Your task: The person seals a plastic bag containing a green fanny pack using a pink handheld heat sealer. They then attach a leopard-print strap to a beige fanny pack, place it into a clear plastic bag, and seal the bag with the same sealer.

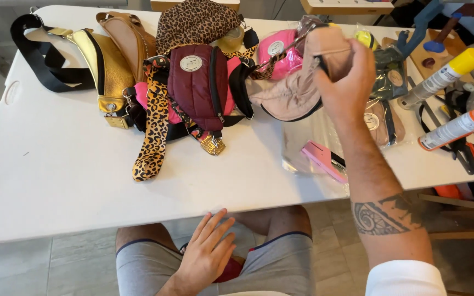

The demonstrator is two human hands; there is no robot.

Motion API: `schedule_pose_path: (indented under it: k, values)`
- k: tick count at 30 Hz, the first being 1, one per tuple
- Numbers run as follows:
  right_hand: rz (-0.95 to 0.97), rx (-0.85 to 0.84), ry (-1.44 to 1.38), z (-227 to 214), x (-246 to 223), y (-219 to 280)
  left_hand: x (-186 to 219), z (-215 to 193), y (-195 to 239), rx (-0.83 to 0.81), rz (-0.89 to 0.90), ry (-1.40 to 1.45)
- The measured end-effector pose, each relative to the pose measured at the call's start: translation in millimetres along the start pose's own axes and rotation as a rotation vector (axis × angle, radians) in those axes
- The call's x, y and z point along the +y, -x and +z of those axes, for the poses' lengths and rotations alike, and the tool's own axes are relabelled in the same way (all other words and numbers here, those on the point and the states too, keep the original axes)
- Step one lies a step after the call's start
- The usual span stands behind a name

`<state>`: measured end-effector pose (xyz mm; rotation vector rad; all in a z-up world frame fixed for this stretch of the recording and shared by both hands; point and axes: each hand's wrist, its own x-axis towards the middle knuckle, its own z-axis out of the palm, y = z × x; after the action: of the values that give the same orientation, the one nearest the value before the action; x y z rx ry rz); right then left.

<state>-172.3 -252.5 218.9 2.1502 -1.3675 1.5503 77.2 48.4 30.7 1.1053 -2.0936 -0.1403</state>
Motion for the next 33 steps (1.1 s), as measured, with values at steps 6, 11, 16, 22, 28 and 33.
schedule_pose_path:
  k: [6,11,16,22,28,33]
  values:
    - [-0.265,0.158,-0.165,-50,-47,-29,2,4,-12,0.03,0.018,0.027]
    - [-0.231,0.048,-0.281,-42,-51,-36,-34,15,-49,0.023,-0.027,-0.212]
    - [-0.312,0.008,-0.33,-30,-48,-72,-82,13,-142,-0.019,0.107,-0.582]
    - [-0.402,0.057,0.285,-14,38,-136,-169,30,-194,0.08,0.2,-0.766]
    - [-0.432,-0.008,0.962,-5,160,-134,-201,48,-200,0.166,0.185,-0.712]
    - [-0.408,-0.078,1.548,-42,235,-71,-178,53,-200,-0.087,-0.092,-0.458]
